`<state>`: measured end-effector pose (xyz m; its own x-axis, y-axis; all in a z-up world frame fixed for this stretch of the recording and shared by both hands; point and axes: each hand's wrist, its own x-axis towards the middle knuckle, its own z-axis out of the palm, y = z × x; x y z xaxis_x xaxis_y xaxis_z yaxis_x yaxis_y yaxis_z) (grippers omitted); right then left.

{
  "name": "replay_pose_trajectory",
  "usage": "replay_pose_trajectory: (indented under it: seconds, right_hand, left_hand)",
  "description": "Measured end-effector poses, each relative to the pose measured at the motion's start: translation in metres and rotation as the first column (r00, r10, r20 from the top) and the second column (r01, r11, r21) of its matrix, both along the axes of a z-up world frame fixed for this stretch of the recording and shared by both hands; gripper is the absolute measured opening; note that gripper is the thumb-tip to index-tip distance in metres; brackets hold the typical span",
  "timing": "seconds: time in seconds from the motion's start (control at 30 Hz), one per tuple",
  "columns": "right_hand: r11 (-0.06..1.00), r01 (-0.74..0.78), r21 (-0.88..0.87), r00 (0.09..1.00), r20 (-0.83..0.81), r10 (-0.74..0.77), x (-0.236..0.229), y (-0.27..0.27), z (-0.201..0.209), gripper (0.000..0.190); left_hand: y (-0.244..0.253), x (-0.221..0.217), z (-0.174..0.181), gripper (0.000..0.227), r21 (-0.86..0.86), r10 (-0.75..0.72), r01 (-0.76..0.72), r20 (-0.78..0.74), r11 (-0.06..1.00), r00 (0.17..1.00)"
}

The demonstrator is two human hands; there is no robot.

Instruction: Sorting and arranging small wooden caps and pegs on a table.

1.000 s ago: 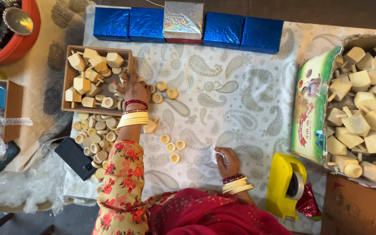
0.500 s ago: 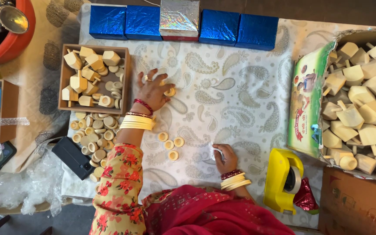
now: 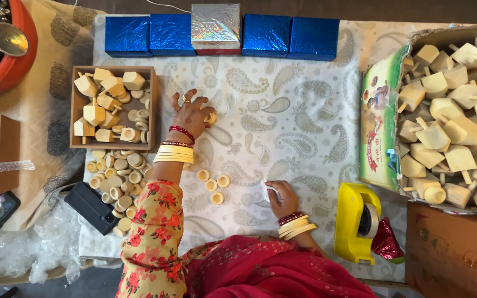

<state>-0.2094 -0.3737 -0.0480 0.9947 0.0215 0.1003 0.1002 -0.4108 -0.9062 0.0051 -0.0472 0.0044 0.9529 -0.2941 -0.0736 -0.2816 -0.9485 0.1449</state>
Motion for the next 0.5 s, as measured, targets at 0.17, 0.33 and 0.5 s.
replay_pose_trajectory:
  seconds: [0.17,0.33,0.5]
  right_hand:
    - [1.0,-0.005,-0.014,1.0,0.002,0.005,0.0,0.0,-0.001,0.018]
    - [1.0,-0.002,-0.004,1.0,0.023,0.002,0.0,0.0,-0.002,0.017]
    - [1.0,0.006,-0.001,1.0,0.009,-0.006,0.0,0.001,0.0,0.018]
  left_hand:
    - [-0.006,-0.001,0.007,0.048,0.032,0.028,-0.027,-0.039,0.999,0.999]
    - [-0.017,-0.001,0.012,0.07,0.003,0.058,-0.058,-0.076,0.998,0.995]
    - [-0.018,0.001,-0.005,0.051,0.075,0.055,-0.051,-0.042,0.996,0.998]
